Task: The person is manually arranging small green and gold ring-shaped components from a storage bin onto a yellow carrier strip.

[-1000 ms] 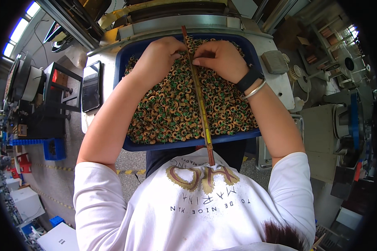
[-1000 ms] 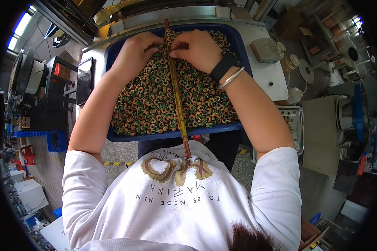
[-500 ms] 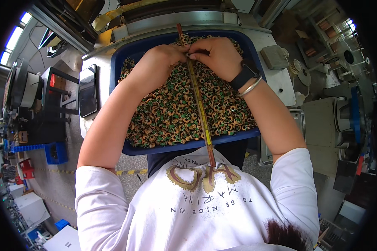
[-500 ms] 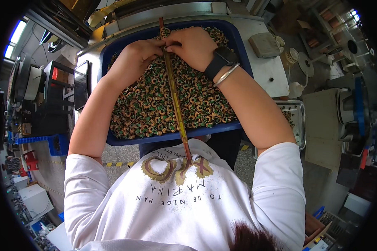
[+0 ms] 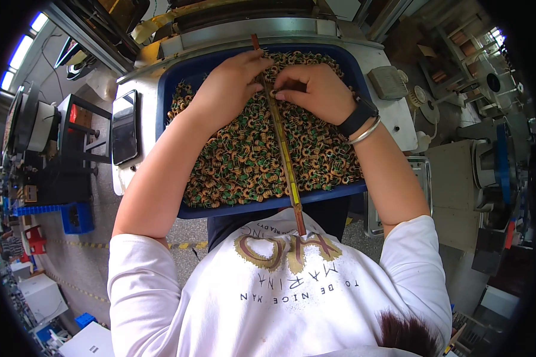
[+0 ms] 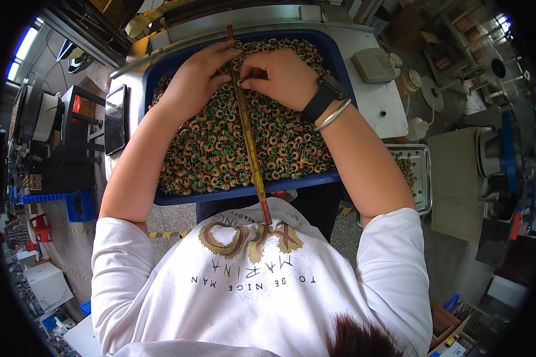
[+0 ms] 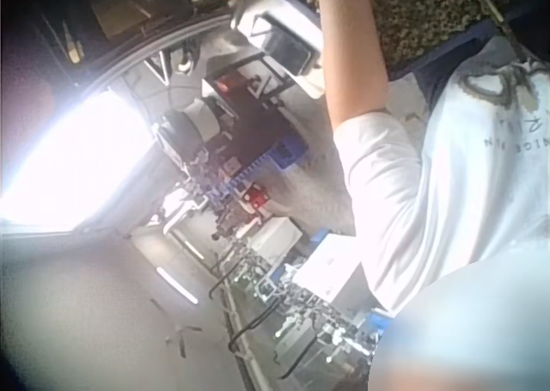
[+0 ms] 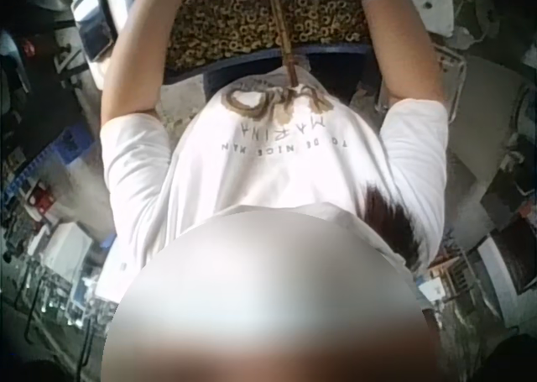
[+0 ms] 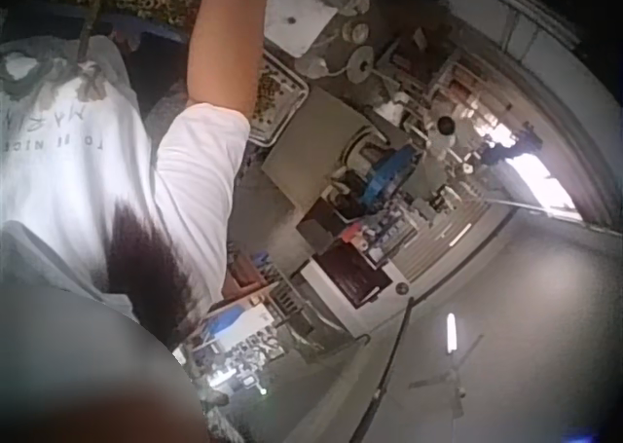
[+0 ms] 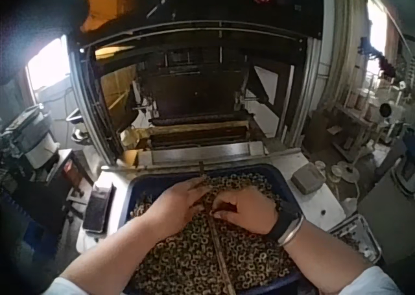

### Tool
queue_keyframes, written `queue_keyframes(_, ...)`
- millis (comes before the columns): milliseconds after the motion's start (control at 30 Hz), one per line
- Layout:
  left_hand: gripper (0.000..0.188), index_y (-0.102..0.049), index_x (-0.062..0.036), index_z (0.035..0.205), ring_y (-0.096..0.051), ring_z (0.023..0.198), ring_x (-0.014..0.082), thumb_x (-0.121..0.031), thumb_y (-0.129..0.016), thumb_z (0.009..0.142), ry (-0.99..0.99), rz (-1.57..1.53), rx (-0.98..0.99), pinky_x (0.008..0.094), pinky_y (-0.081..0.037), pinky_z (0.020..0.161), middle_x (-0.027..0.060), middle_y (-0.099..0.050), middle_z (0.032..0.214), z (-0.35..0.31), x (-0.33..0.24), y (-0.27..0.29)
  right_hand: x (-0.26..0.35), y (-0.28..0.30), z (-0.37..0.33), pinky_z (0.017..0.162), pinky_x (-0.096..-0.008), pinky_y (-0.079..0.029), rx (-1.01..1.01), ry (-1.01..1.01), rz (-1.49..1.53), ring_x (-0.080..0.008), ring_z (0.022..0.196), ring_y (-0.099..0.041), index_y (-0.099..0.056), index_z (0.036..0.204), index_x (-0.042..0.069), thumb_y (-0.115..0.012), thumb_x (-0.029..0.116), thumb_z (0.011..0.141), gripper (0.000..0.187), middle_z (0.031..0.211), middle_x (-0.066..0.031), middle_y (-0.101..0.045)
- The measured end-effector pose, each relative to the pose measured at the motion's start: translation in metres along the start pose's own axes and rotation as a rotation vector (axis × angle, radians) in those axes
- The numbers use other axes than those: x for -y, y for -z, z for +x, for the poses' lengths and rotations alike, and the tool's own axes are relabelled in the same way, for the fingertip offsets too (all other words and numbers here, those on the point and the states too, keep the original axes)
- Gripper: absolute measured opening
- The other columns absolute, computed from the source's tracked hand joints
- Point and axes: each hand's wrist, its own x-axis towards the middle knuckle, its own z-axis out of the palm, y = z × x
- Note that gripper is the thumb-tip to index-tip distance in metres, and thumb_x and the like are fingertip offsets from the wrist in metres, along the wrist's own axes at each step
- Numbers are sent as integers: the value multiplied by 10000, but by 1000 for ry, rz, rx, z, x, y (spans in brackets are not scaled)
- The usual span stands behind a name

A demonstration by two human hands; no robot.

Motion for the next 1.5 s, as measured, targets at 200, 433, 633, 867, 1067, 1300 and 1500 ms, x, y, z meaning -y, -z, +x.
queue_keyframes(200,404,-577,-79,1200,-536,1120,318,-67,-640,802,-49,167,132,373,-468,913,130,-513,1295,5,0,4,-8,-7,3,639,-268,-479,-63,39,-111,-159,686,-623,-648,925,37,-672,104,792,150,749,-77,-648)
queue_keyframes(433,433,-564,-92,1218,-555,1115,304,-80,-658,795,-93,-13,-124,360,-461,923,142,-540,1263,4,0,11,2,7,0,604,-276,-473,-255,43,-56,-131,645,-600,-666,964,55,-685,197,808,211,728,-62,-647)
queue_keyframes(633,320,-593,-48,1133,-525,1085,377,-17,-564,815,311,360,355,397,-428,924,195,-532,1208,-12,35,41,-19,54,-25,611,-291,-479,-149,-25,-252,-145,668,-608,-656,1010,44,-675,179,806,245,773,-73,-661)
queue_keyframes(867,298,-605,-38,1014,-546,1011,380,56,-524,743,332,419,351,418,-441,845,197,-550,1150,-9,41,37,-20,38,-52,777,-379,-485,71,19,-485,-290,893,-588,-662,991,61,-649,97,769,225,950,-104,-625)
queue_keyframes(1067,253,-601,-14,996,-595,850,380,24,-573,748,369,408,305,419,-467,755,204,-633,919,-5,43,42,-22,36,-55,789,-386,-478,68,50,-666,-300,910,-579,-671,931,59,-655,122,772,172,911,-96,-612)
queue_keyframes(1300,210,-642,-9,976,-640,832,309,21,-598,773,290,148,2,364,-492,730,189,-651,890,-8,21,44,-9,37,-41,704,-308,-502,-111,-149,-181,-204,788,-636,-669,918,28,-678,138,787,170,882,-89,-660)
queue_keyframes(1500,290,-632,13,991,-622,943,315,88,-546,725,-65,-76,95,351,-503,806,160,-636,1055,-9,-18,21,11,3,-14,673,-264,-494,-35,-113,118,-136,743,-636,-665,916,11,-686,97,783,160,823,-67,-675)
